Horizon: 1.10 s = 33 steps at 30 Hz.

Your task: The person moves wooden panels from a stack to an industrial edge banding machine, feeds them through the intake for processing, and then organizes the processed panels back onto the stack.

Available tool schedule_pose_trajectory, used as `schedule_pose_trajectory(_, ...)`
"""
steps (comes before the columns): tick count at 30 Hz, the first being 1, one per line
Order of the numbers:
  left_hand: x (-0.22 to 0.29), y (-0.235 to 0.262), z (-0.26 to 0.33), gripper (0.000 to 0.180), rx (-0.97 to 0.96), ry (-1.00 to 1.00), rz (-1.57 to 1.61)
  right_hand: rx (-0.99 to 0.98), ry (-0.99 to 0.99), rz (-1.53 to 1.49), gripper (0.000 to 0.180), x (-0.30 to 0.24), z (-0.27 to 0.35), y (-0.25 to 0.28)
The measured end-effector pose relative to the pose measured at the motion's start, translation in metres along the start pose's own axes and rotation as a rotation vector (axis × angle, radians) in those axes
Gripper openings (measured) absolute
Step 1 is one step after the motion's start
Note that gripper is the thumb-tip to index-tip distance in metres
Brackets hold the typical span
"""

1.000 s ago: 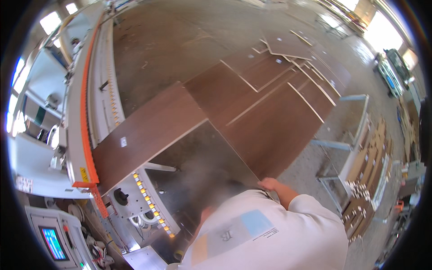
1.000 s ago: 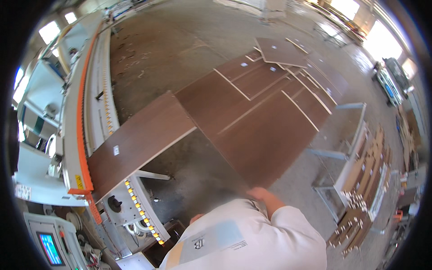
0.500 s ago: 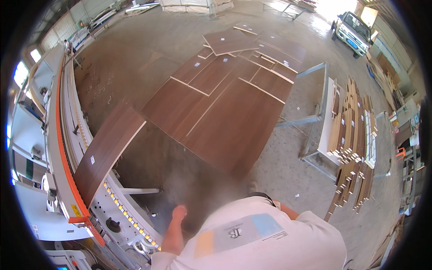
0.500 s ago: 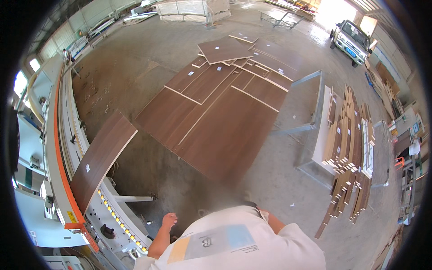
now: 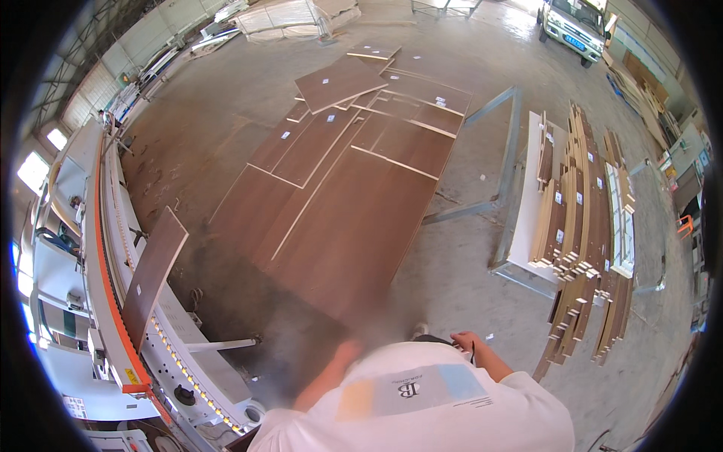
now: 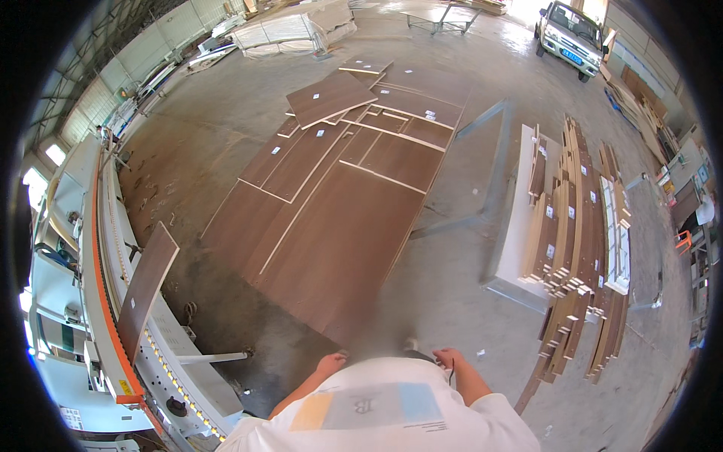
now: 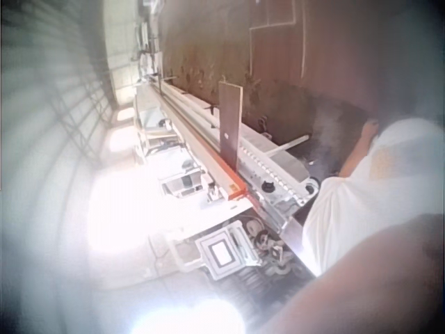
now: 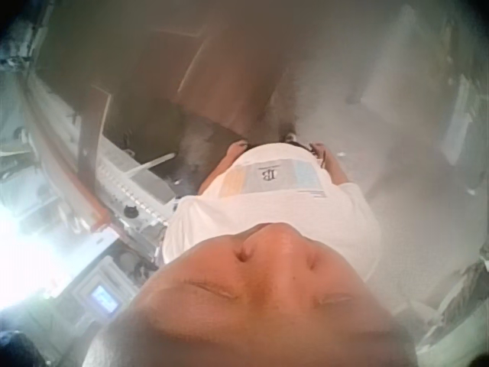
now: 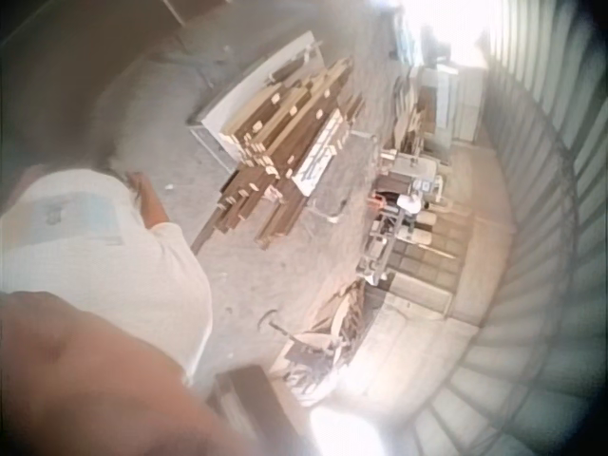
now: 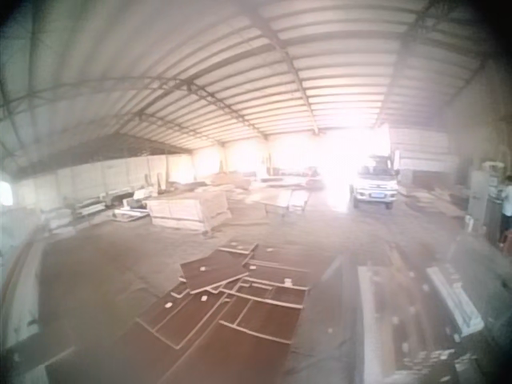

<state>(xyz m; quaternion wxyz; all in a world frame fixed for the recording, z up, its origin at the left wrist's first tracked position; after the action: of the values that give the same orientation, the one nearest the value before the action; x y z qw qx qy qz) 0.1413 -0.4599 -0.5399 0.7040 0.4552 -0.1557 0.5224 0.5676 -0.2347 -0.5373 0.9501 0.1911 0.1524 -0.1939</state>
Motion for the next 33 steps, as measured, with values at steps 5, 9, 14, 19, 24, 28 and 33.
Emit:
schedule_pose_trajectory(5, 0.093, 0.017, -0.049, 0.040, -0.017, -0.062, 0.131, -0.028, 0.082, 0.077, 0.053, -0.028, -0.014, 0.055)
schedule_pose_trajectory(9, 0.129, 0.039, -0.073, 0.037, -0.087, -0.011, 0.216, -0.005, 0.145, 0.067, 0.046, -0.065, -0.053, 0.083)
schedule_pose_trajectory(14, 0.037, 0.040, -0.131, 0.025, 0.001, 0.324, 0.371, -0.030, 0.290, 0.362, 0.053, -0.152, -0.050, 0.131)
schedule_pose_trajectory(19, 0.049, 0.049, -0.189, 0.033, -0.155, 0.145, 0.046, 0.044, 0.402, 0.651, 0.056, -0.196, -0.059, 0.205)
schedule_pose_trajectory(24, 0.112, 0.075, -0.270, 0.031, -0.071, 0.264, 0.358, 0.306, 0.443, 0.655, 0.043, -0.259, -0.096, 0.270)
schedule_pose_trajectory(28, 0.160, 0.098, -0.333, 0.032, -0.013, 0.233, 0.404, 0.357, 0.529, 0.551, 0.040, -0.341, -0.112, 0.315)
schedule_pose_trajectory(33, 0.191, 0.102, -0.377, 0.032, 0.055, 0.046, 0.357, 0.341, 0.547, 0.512, 0.038, -0.388, -0.184, 0.356)
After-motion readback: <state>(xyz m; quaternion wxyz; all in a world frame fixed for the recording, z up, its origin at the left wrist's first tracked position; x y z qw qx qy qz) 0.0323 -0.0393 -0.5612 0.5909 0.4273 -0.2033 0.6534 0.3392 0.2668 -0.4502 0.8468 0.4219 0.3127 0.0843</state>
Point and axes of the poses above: each hand's wrist, its own z-axis away from the middle knuckle, its own y-axis out of the back of the hand, x = y × z, the point moved 1 cm from there along -z, towards the middle knuckle, and after that the axes turned 15 degrees about z, right-handed, at the moved point
